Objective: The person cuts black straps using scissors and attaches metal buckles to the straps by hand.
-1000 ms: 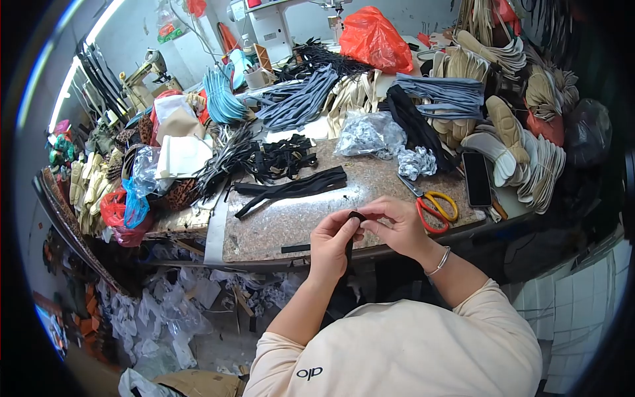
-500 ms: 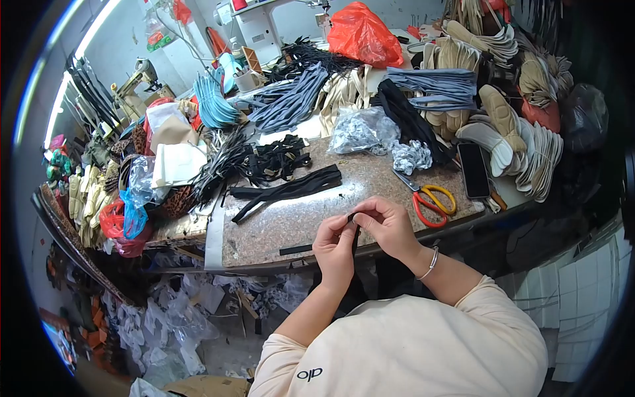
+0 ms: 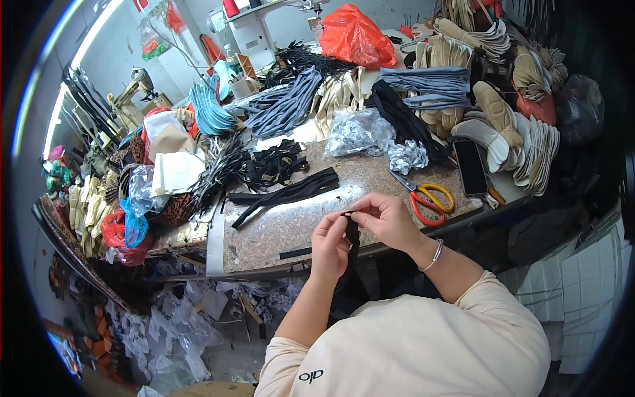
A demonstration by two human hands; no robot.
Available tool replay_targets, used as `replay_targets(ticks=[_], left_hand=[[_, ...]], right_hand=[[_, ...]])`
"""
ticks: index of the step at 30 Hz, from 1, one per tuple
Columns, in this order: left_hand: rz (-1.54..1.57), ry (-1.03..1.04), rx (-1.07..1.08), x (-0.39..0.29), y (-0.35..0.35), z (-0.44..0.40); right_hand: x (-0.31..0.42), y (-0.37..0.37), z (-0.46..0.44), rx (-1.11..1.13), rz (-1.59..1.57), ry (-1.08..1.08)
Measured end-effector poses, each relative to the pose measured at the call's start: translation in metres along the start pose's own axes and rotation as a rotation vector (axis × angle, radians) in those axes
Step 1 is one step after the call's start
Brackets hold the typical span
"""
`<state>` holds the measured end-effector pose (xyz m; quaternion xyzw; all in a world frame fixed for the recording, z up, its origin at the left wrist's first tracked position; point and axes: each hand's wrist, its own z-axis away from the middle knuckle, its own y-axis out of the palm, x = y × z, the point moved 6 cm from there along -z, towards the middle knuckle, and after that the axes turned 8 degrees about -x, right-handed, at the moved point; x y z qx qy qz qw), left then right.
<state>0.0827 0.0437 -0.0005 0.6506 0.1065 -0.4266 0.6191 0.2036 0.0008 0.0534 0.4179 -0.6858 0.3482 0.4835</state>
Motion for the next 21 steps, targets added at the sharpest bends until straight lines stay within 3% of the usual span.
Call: replay_targets(ticks=[3, 8, 11, 14, 15, 17, 21], left_hand=[[-0.019, -0.053, 0.080, 0.002, 0.001, -0.001], [-0.118, 0.103, 0.052, -0.006, 0.005, 0.002], [-0.302, 0.330, -0.046, -0.024, 0.008, -0.004], [-0.438, 0.437, -0.199, -0.057, 0.026, -0.012], [-0.477, 0.508, -0.170, -0.070, 0.033, -0.022], [-0.307, 0.455, -0.072, -0.093, 0.057, -0.038], [-0.360, 0.565, -0.072, -0.153, 0.078, -0.076]], right_hand=[[0.008, -0.001, 0.000, 0.065, 0.049, -0.049], [0.014, 0.006, 0.006, 0.197, -0.015, 0.025], [0.001, 0.016, 0.004, 0.109, -0.300, 0.086], [-0.016, 0.037, 0.005, 0.155, -0.417, 0.161], [-0.024, 0.047, 0.007, 0.219, -0.440, 0.211], [-0.036, 0.064, 0.013, 0.341, -0.491, 0.311], [-0.051, 0.076, 0.031, 0.421, -0.439, 0.383]])
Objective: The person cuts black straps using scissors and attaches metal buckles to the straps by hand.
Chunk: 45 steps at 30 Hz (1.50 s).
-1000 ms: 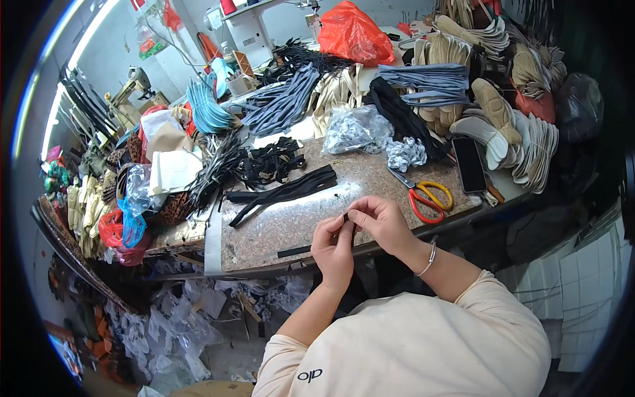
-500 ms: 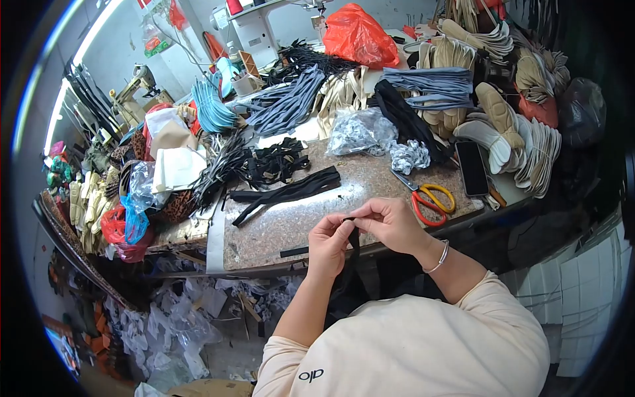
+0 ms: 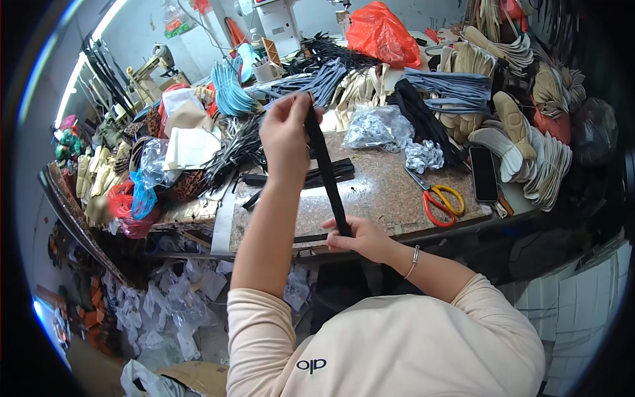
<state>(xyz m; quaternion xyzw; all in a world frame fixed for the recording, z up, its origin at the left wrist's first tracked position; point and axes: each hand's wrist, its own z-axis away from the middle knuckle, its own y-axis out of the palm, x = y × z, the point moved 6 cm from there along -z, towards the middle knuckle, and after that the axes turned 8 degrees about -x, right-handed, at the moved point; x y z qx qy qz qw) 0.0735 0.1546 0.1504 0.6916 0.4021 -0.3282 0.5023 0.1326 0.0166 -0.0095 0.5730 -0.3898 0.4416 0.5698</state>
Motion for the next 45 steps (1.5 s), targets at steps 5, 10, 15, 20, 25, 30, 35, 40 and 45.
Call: replay_targets(ticks=[5, 10, 15, 20, 25, 30, 35, 40, 45], left_hand=[[0.026, 0.028, -0.046, -0.009, -0.010, -0.050], [0.098, -0.114, -0.179, 0.031, -0.047, -0.068], [0.153, -0.276, -0.119, 0.077, -0.084, -0.077], [0.091, -0.298, -0.135, 0.084, -0.107, -0.076], [0.065, -0.326, -0.201, 0.079, -0.109, -0.074], [0.014, -0.293, -0.220, 0.083, -0.122, -0.085], [-0.015, -0.226, -0.369, 0.098, -0.146, -0.093], [0.017, -0.158, -0.345, 0.085, -0.146, -0.082], [0.256, -0.200, -0.070, 0.059, -0.138, -0.047]], right_hand=[[-0.018, -0.009, 0.003, 0.062, -0.107, 0.129], [-0.020, -0.015, 0.012, 0.001, -0.083, 0.237], [-0.034, -0.039, 0.019, -0.153, -0.127, 0.170], [-0.032, -0.048, 0.029, -0.315, -0.175, 0.145], [-0.035, -0.053, 0.029, -0.361, -0.162, 0.267], [-0.033, -0.048, 0.028, -0.340, -0.068, 0.243], [-0.016, -0.024, 0.040, -0.239, 0.116, 0.057], [0.008, -0.028, 0.052, -0.309, 0.267, -0.036], [0.110, -0.109, 0.038, -0.630, 0.338, -0.403]])
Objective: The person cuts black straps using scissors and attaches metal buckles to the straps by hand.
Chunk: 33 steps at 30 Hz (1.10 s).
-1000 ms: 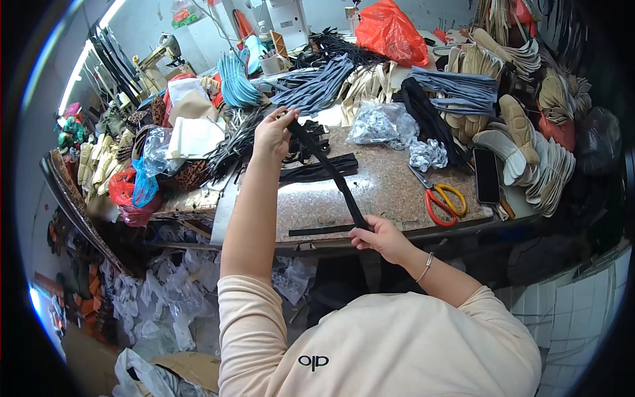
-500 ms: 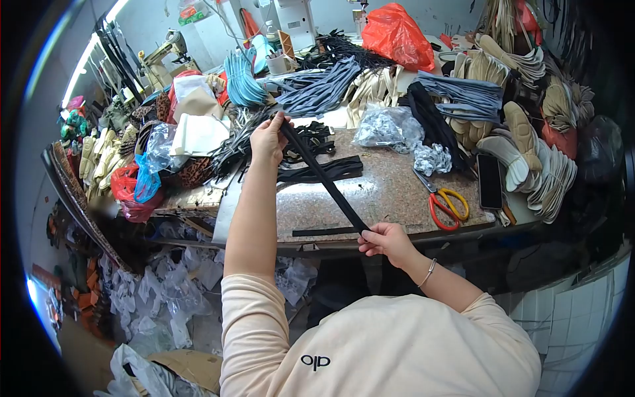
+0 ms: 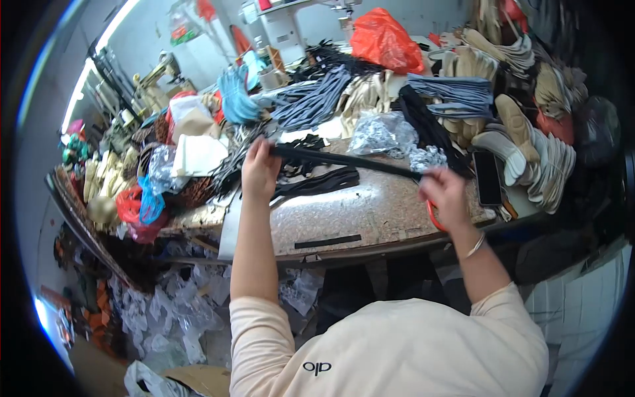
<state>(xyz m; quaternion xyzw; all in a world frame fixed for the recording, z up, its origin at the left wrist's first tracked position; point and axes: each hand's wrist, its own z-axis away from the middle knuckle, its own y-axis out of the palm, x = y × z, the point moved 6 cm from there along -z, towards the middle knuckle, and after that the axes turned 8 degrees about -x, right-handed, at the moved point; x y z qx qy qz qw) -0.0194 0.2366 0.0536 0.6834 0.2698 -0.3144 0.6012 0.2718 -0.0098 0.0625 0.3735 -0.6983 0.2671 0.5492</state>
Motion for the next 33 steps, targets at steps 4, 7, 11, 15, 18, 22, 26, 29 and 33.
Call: replay_targets(ticks=[4, 7, 11, 15, 18, 22, 26, 29, 33], left_hand=[[-0.104, -0.155, 0.281, 0.031, 0.005, 0.091], [-0.325, -0.396, 0.460, 0.076, 0.010, 0.170], [-0.239, -0.646, 0.940, 0.107, 0.065, 0.224], [-0.206, -0.275, 0.727, 0.082, 0.120, 0.204], [-0.166, -0.126, 0.530, 0.072, 0.137, 0.189], [-0.200, -0.129, 0.422, 0.074, 0.146, 0.180], [-0.158, -0.156, 0.355, 0.068, 0.144, 0.173], [-0.120, -0.165, 0.346, 0.069, 0.147, 0.177], [-0.042, -0.199, 0.354, 0.073, 0.141, 0.183]], right_hand=[[0.051, -0.040, -0.061, -0.088, -0.363, -0.058], [0.107, -0.035, -0.069, -0.052, -0.273, -0.216], [0.133, 0.004, -0.048, 0.215, 0.000, -0.303], [0.125, 0.038, -0.024, 0.273, -0.026, -0.277], [0.118, 0.051, -0.017, 0.278, -0.034, -0.273], [0.104, 0.046, -0.017, 0.203, -0.075, -0.242], [0.064, 0.054, -0.011, 0.530, -0.042, -0.031], [0.067, 0.051, -0.015, 0.409, 0.056, -0.201], [0.086, 0.048, -0.015, 0.223, 0.212, -0.637]])
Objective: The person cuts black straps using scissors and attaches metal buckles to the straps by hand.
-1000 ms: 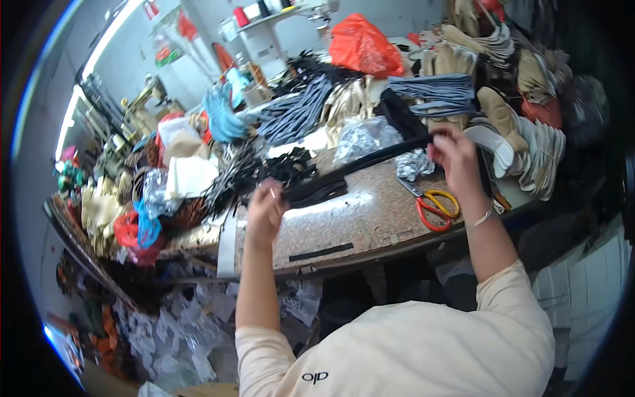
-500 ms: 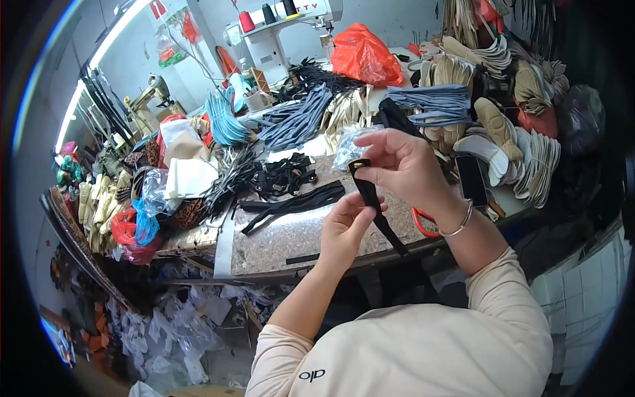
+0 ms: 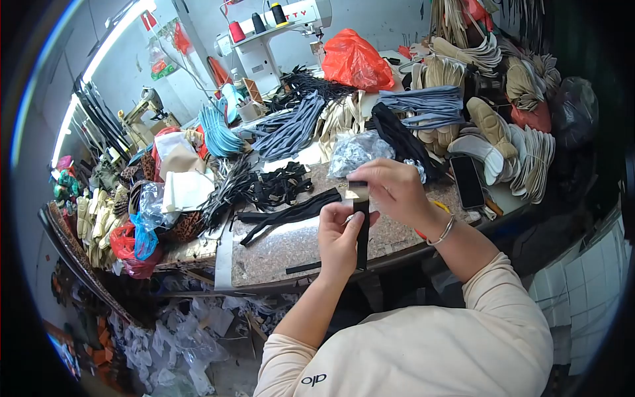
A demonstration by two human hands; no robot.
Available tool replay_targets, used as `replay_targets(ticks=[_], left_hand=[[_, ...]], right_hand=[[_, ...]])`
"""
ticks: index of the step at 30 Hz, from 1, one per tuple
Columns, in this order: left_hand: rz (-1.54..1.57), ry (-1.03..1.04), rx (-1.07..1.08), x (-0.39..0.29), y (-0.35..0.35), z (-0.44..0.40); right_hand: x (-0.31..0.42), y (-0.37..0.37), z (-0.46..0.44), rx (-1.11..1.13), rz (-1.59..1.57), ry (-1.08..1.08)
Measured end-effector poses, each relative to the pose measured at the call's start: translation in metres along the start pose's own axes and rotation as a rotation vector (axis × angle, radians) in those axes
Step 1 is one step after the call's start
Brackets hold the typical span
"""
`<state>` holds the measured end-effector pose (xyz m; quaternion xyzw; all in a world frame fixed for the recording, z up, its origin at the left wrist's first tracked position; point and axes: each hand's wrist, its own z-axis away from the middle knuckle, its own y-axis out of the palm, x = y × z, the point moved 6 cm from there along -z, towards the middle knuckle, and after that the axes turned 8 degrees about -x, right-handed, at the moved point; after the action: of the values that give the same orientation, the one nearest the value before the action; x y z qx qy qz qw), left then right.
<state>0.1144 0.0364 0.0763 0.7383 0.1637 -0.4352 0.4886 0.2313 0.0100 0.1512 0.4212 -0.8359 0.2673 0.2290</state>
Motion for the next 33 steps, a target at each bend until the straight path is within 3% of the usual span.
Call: replay_targets(ticks=[3, 9, 13, 19, 23, 28, 33], left_hand=[[0.178, -0.009, 0.040, 0.004, -0.007, 0.006], [0.209, -0.087, 0.129, -0.004, -0.007, 0.005], [0.029, 0.017, 0.027, -0.006, -0.016, 0.004], [-0.013, -0.071, -0.008, 0.007, -0.011, 0.013], [-0.031, -0.009, -0.019, 0.007, -0.017, 0.012], [-0.058, 0.041, -0.048, 0.004, -0.019, 0.010], [-0.100, -0.029, -0.073, 0.018, -0.019, 0.010]], right_hand=[[0.035, 0.001, 0.006, -0.125, 0.340, -0.777], [0.037, 0.009, 0.015, -0.097, 0.387, -0.845], [0.007, 0.010, 0.012, -0.086, -0.010, 0.062], [0.000, 0.003, 0.015, -0.049, 0.132, 0.027], [-0.027, 0.012, 0.021, -0.044, -0.541, 0.528], [-0.037, 0.021, 0.028, 0.117, -0.446, 0.625], [-0.028, 0.014, 0.026, 0.044, -0.202, 0.562]])
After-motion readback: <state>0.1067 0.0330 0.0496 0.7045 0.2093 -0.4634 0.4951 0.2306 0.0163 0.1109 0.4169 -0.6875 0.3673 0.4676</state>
